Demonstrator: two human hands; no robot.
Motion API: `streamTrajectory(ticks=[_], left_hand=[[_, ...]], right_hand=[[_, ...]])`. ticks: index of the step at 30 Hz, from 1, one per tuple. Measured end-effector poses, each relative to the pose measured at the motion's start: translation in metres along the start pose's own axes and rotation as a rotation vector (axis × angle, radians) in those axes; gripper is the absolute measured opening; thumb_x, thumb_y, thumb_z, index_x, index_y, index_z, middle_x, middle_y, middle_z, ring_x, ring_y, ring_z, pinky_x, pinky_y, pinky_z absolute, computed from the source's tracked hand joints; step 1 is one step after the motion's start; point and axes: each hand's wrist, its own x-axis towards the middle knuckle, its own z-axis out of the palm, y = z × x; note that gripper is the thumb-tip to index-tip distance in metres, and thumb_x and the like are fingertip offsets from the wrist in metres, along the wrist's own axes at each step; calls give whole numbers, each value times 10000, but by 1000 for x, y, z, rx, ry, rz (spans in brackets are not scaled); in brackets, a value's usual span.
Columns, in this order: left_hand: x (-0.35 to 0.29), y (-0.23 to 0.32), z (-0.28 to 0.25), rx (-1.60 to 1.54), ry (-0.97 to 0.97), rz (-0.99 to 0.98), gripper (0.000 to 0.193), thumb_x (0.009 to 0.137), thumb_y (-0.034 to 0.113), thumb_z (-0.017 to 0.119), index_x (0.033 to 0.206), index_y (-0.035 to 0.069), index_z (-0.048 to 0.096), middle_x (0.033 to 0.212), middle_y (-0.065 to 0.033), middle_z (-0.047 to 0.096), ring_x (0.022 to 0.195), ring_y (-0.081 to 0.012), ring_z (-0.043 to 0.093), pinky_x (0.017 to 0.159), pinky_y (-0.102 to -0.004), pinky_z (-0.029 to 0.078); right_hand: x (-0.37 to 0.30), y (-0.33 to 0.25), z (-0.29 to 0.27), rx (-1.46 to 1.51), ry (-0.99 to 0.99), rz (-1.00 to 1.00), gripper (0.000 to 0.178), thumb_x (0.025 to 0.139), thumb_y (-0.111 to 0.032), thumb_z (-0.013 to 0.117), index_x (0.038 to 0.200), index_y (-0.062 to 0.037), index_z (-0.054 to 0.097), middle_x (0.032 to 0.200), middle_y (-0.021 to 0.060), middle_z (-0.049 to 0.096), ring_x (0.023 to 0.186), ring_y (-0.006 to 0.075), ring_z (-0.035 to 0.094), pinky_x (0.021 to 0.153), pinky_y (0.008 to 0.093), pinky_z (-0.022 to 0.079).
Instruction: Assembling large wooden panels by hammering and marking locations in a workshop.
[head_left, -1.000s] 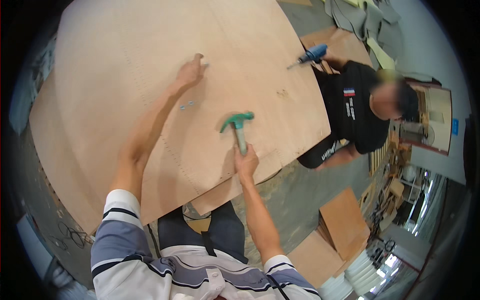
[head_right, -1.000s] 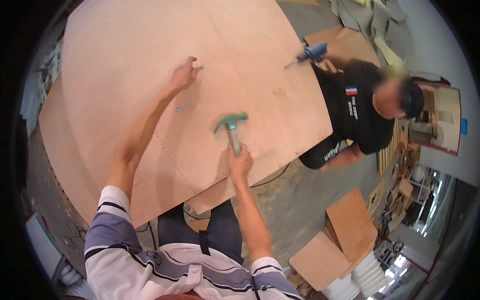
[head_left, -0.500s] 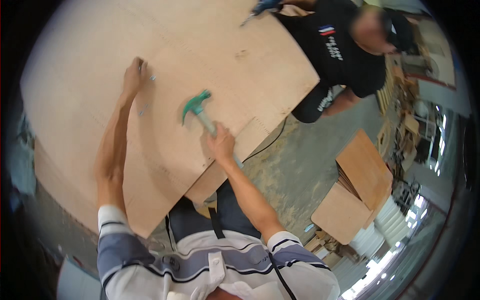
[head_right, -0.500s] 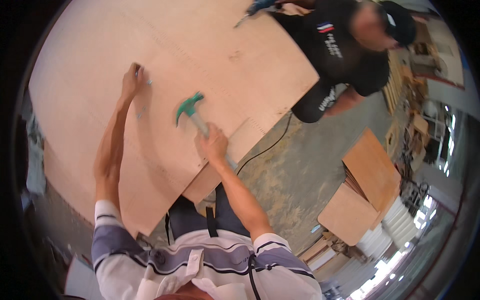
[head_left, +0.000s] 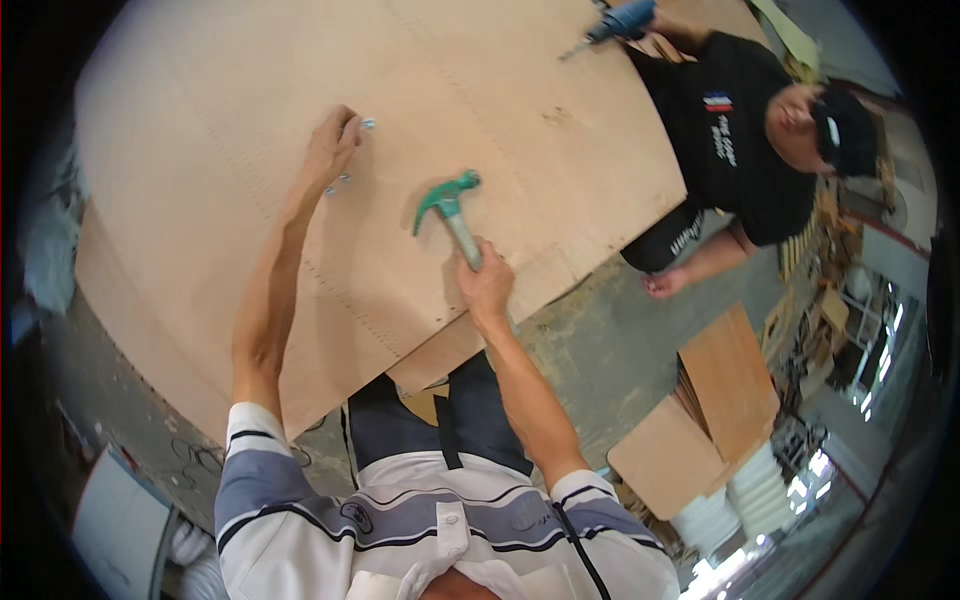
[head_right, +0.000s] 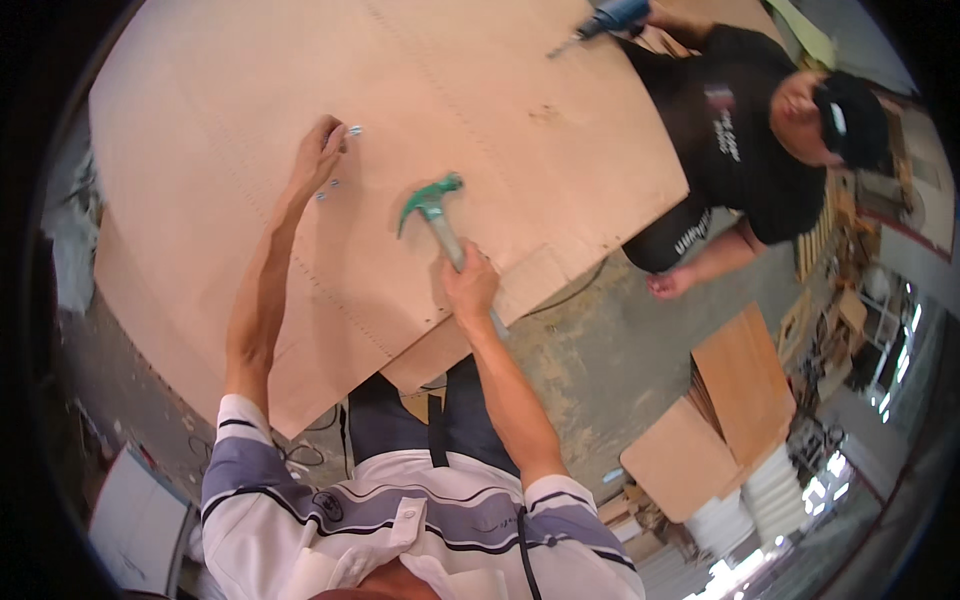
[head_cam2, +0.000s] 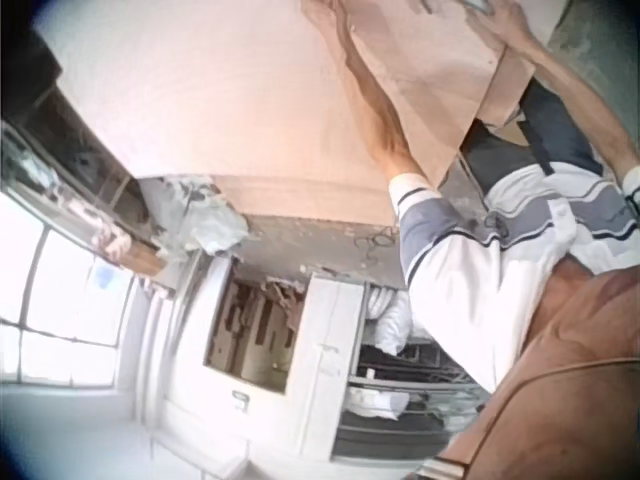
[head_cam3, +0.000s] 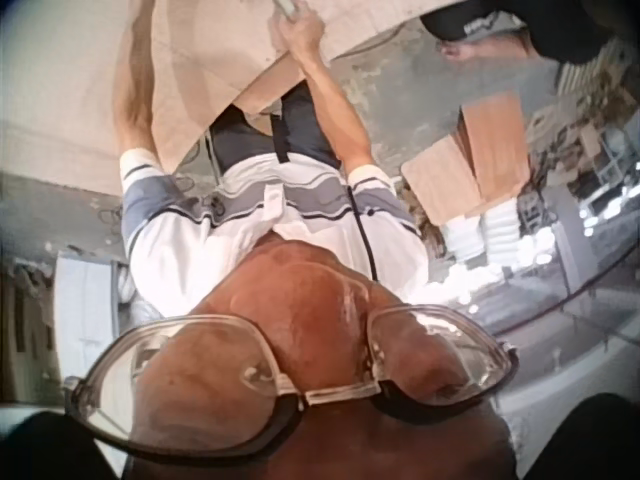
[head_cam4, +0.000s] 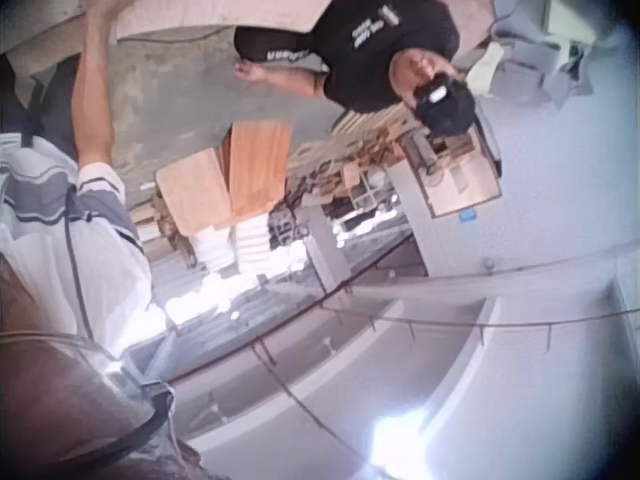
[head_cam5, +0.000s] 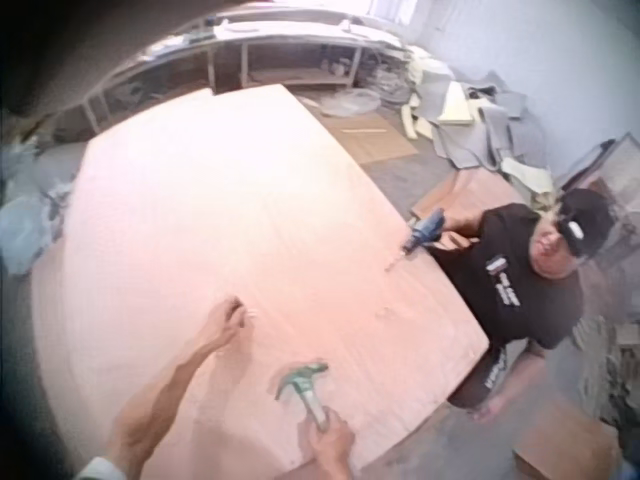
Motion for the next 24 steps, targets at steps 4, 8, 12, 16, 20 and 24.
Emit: streamTrajectory(ticks=[4, 8, 12, 16, 20, 24], left_hand=[[9, 3, 23, 824, 106, 327, 200, 949, 211, 447, 1034, 31, 461, 859, -205, 627, 758, -374, 607, 650, -473, 467], [6, 15, 48, 1017, 81, 343, 144, 928, 172, 431, 972, 35, 429, 852, -241, 617, 835, -422, 593, 701, -517, 434], [23, 8, 44, 1006, 82, 316, 104, 902, 131, 441, 932, 31, 430, 851, -242, 617, 827, -444, 584, 689, -519, 433], [28, -19, 7, 686, 96, 214, 178, 896, 182, 507, 947, 13, 485, 740, -121, 612, 677, -261, 601, 590, -395, 467], [-17, -9, -12, -522, -76, -162, 182, 906, 209, 564, 986, 55, 511, 678, -2, 546, 525, -47, 484, 392, -193, 358], [-51, -19, -11, -1165, -334, -45, 170, 929, 182, 528, 1030, 48, 512, 653, -9, 532, 455, -50, 427, 320, -152, 276]], right_hand=[[4, -2, -5, 34, -45, 63, 241, 780, -256, 647, 955, -92, 630, 742, 172, 630, 724, 385, 609, 650, 473, 469], [7, 4, -17, 67, -65, 96, 254, 771, -260, 655, 956, -88, 628, 763, 171, 631, 756, 373, 610, 668, 465, 470], [5, 12, -18, 71, -112, 120, 269, 766, -244, 662, 994, -105, 635, 849, 164, 645, 818, 357, 611, 695, 460, 469], [14, 4, -19, 89, -81, 72, 307, 745, -256, 695, 1016, -117, 651, 992, 182, 617, 931, 360, 578, 769, 448, 459], [30, 23, -35, -178, 18, -157, 361, 695, -310, 765, 986, -113, 683, 1166, 210, 476, 1118, 394, 406, 925, 527, 333], [41, 44, -37, -198, 74, -265, 341, 708, -313, 779, 926, -71, 677, 1229, 225, 419, 1152, 401, 385, 949, 551, 295]])
